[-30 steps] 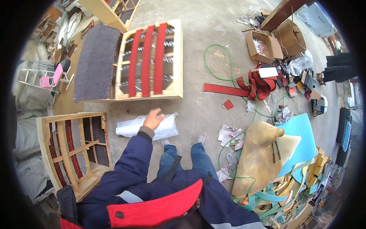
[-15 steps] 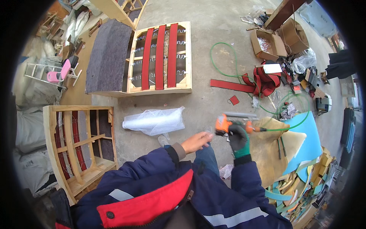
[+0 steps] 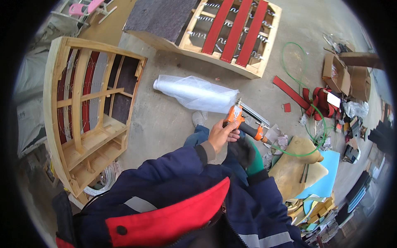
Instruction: The person secures a white mesh fabric onto a wooden furniture frame using a pneumatic staple gun. They stretch and staple the mesh along the edges, flip the frame to work on different sides, and reload the staple gun as needed.
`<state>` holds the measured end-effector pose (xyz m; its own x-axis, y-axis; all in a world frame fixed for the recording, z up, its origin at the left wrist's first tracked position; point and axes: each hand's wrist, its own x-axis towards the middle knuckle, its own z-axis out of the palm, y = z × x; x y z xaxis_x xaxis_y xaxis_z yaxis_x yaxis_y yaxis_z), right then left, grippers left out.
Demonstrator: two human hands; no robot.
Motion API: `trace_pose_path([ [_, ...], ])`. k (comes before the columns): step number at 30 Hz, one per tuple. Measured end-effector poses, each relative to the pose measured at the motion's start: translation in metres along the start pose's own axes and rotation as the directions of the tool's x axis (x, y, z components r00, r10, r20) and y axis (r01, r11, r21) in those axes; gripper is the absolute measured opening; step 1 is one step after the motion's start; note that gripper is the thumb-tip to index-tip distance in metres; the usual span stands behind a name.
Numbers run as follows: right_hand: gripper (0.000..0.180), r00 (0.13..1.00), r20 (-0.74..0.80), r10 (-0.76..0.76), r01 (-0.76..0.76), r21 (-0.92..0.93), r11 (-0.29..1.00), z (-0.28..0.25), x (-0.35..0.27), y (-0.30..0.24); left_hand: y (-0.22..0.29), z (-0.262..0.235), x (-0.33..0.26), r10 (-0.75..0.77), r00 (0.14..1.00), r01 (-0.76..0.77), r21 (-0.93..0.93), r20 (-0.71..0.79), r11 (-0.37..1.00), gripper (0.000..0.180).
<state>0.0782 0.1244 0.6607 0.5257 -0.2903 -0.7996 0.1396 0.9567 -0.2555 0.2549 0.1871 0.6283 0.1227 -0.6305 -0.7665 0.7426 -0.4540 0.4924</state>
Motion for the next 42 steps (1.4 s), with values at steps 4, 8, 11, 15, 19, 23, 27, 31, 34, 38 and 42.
trace_pose_path([
  [4,0.051,0.829,0.011,-0.560,0.260,-0.893,0.368,0.003,0.011,0.005,0.005,-0.058,0.038,0.021,0.999,-0.014,0.146,-0.045,0.989,0.060],
  [8,0.061,0.778,0.459,-0.428,0.287,-0.867,-0.407,-0.016,0.101,-0.001,-0.011,-0.099,0.083,-0.050,0.998,0.056,0.152,-0.039,0.987,0.059],
  [11,0.057,0.827,0.462,-0.320,0.257,-0.818,-0.515,-0.041,0.163,0.005,-0.037,-0.119,0.123,-0.079,0.997,0.082,0.156,-0.023,0.984,0.062],
  [15,0.048,0.906,0.365,-0.215,0.230,-0.849,-0.475,-0.091,0.233,0.022,-0.098,-0.154,0.186,-0.210,0.967,0.199,0.090,0.142,0.976,0.070],
  [19,0.033,0.913,0.387,-0.127,0.240,-0.763,-0.600,-0.154,0.292,0.008,-0.194,-0.241,0.276,-0.217,0.910,0.237,-0.014,0.354,0.971,0.073],
  [23,0.022,0.961,-0.058,-0.270,-0.141,-0.944,-0.298,-0.217,0.298,-0.004,-0.284,-0.392,0.380,-0.159,0.684,0.120,-0.105,-0.712,0.987,0.039],
  [27,0.022,0.928,-0.241,-0.284,-0.330,-0.885,-0.327,-0.256,0.271,-0.030,-0.314,-0.459,0.451,-0.281,0.629,-0.223,-0.515,-0.725,0.828,0.066],
  [31,0.032,0.947,-0.196,-0.255,-0.275,-0.903,-0.329,-0.263,0.227,-0.050,-0.262,-0.419,0.440,0.015,0.655,-0.495,-0.413,-0.755,0.764,0.050],
  [34,0.034,0.949,-0.190,-0.250,-0.282,-0.868,-0.409,-0.256,0.191,-0.055,-0.203,-0.365,0.375,0.066,0.523,-0.437,-0.201,-0.850,0.877,0.045],
  [38,0.037,0.948,-0.228,-0.223,-0.291,-0.905,-0.311,-0.246,0.147,-0.059,-0.128,-0.294,0.280,0.291,0.538,-0.322,0.126,-0.791,0.938,0.049],
  [42,0.036,0.952,-0.241,-0.191,-0.273,-0.947,-0.168,-0.231,0.109,-0.067,-0.050,-0.225,0.232,0.440,0.575,-0.263,0.353,-0.690,0.898,0.049],
])
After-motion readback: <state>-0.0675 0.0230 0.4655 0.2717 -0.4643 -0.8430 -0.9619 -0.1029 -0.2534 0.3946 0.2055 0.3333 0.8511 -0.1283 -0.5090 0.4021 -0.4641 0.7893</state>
